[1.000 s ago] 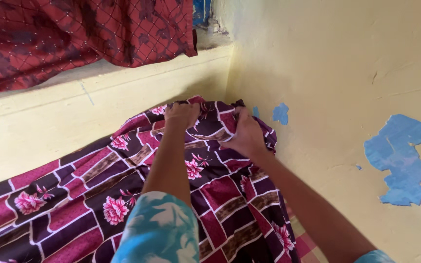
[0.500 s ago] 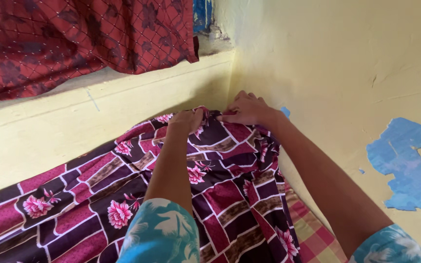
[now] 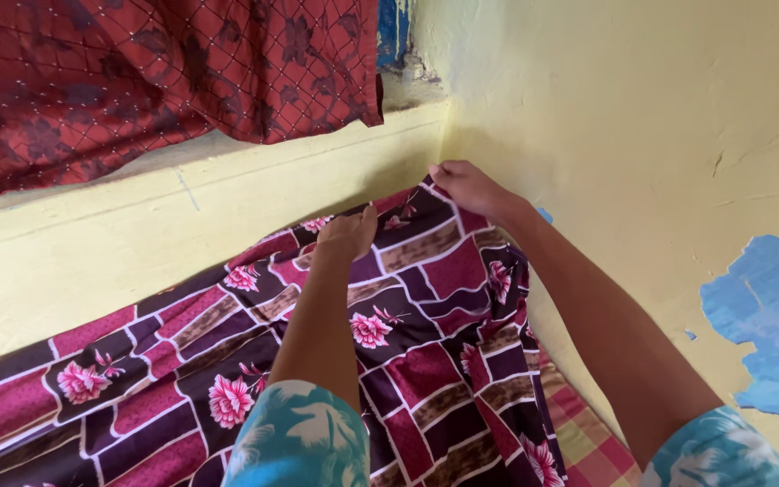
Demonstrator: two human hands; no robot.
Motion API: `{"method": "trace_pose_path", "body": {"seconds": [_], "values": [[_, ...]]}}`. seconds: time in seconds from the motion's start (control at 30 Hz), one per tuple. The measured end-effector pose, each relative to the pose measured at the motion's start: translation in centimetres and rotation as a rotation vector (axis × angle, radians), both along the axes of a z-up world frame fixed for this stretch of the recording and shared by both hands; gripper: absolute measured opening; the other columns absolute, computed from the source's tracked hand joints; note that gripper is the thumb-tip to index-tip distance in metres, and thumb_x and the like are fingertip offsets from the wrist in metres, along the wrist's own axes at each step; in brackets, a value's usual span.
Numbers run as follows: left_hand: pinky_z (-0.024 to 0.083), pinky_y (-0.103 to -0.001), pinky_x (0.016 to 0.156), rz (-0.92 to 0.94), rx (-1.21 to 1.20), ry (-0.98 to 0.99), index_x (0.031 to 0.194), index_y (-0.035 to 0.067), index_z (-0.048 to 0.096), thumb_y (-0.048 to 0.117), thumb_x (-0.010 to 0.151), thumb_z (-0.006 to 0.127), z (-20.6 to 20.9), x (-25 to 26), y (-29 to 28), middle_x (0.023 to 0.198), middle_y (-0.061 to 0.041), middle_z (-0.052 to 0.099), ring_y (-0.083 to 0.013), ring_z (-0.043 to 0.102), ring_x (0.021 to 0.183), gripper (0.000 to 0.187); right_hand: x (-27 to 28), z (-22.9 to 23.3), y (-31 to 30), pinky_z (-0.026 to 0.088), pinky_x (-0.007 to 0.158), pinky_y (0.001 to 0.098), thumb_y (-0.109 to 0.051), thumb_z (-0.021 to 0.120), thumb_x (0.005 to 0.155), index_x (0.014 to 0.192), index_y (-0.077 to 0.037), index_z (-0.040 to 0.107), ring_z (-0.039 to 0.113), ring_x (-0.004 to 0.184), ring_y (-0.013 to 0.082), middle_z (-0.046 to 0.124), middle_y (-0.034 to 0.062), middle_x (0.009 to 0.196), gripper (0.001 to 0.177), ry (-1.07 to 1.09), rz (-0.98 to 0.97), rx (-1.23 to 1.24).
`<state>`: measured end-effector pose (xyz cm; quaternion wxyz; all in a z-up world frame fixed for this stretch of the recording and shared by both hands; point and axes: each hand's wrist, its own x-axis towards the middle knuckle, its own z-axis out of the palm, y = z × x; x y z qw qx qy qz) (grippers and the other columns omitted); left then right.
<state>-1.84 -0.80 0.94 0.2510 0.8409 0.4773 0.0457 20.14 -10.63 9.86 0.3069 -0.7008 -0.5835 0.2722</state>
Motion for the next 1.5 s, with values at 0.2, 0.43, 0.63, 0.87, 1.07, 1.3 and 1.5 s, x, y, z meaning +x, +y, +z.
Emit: {"method": "trace_pose_path", "body": {"seconds": [0.2,0.43,0.63,0.87,1.07,1.3,1.5], "values": [[0.037,-0.050,0.119,0.014,-0.082,0.087,0.142,0.004,0.058,0.055,0.109,0.009,-0.8,0.5,0.5,0.146,-0.025,0.056,-0.0412,0.053,0.136,0.078,0.6,6.5,-2.1,0.050,0.077,0.0333,-0.064,0.064,0.087,0.113,-0.015,0.076,0.068,0.086,0.0187,0.074,0.0077,0.101,0.056,-0.259,-0.037,-0.640],[0.038,-0.051,0.119,0.034,-0.161,0.026,0.126,0.007,0.075,0.056,0.105,0.011,0.3,-0.1,-0.6,0.146,-0.021,0.058,-0.0355,0.055,0.136,0.083,4.9,2.6,-0.1,0.064,0.083,0.0373,-0.023,0.079,0.076,0.106,-0.002,0.080,0.078,0.097,0.0274,0.079,0.0145,0.104,0.037,-0.195,-0.287,-0.013],[0.045,-0.054,0.110,-0.175,0.032,0.156,0.138,0.013,0.051,0.038,0.107,0.019,-0.7,0.7,0.2,0.132,-0.022,0.065,-0.0413,0.062,0.123,0.051,3.5,-2.4,2.1,0.058,0.060,0.0567,-0.022,0.085,0.017,0.082,-0.010,0.082,0.075,0.075,0.0350,0.077,0.0127,0.081,0.066,-1.470,-0.621,0.595],[0.047,-0.052,0.107,-0.199,0.033,0.164,0.132,0.008,0.059,0.034,0.109,0.031,-4.0,1.7,2.8,0.134,-0.022,0.064,-0.0397,0.062,0.121,0.044,4.6,-6.0,2.6,0.057,0.082,0.0399,-0.026,0.052,0.091,0.106,-0.015,0.079,0.071,0.080,0.0262,0.076,0.0162,0.090,0.033,-0.718,0.401,-0.172],[0.049,-0.045,0.109,-0.051,-0.146,-0.034,0.126,0.013,0.071,0.030,0.098,0.058,-4.8,0.9,6.1,0.132,-0.013,0.070,-0.0320,0.066,0.121,0.035,1.2,-4.3,0.0,0.047,0.071,0.0473,-0.044,0.042,0.101,0.098,0.004,0.067,0.055,0.071,0.0261,0.065,0.0184,0.088,0.054,-0.128,0.006,-0.498],[0.035,-0.054,0.111,-0.043,-0.052,0.240,0.120,0.036,0.076,0.030,0.098,0.068,-4.6,-4.7,8.8,0.126,0.002,0.070,-0.0227,0.061,0.122,0.024,-2.9,-2.4,1.1,0.052,0.090,0.0483,-0.066,0.049,0.088,0.120,0.003,0.070,0.069,0.104,0.0359,0.071,0.0237,0.118,0.079,-0.553,0.140,-0.535],[0.057,-0.037,0.093,-0.111,0.204,0.195,0.114,0.027,0.079,0.024,0.087,0.082,-4.6,-5.2,9.0,0.112,-0.001,0.079,-0.0197,0.073,0.105,0.027,-2.7,-2.7,1.6,0.053,0.089,0.0493,-0.071,0.049,0.085,0.115,0.006,0.070,0.071,0.103,0.0374,0.072,0.0254,0.116,0.086,-0.615,0.180,-0.552]]}}
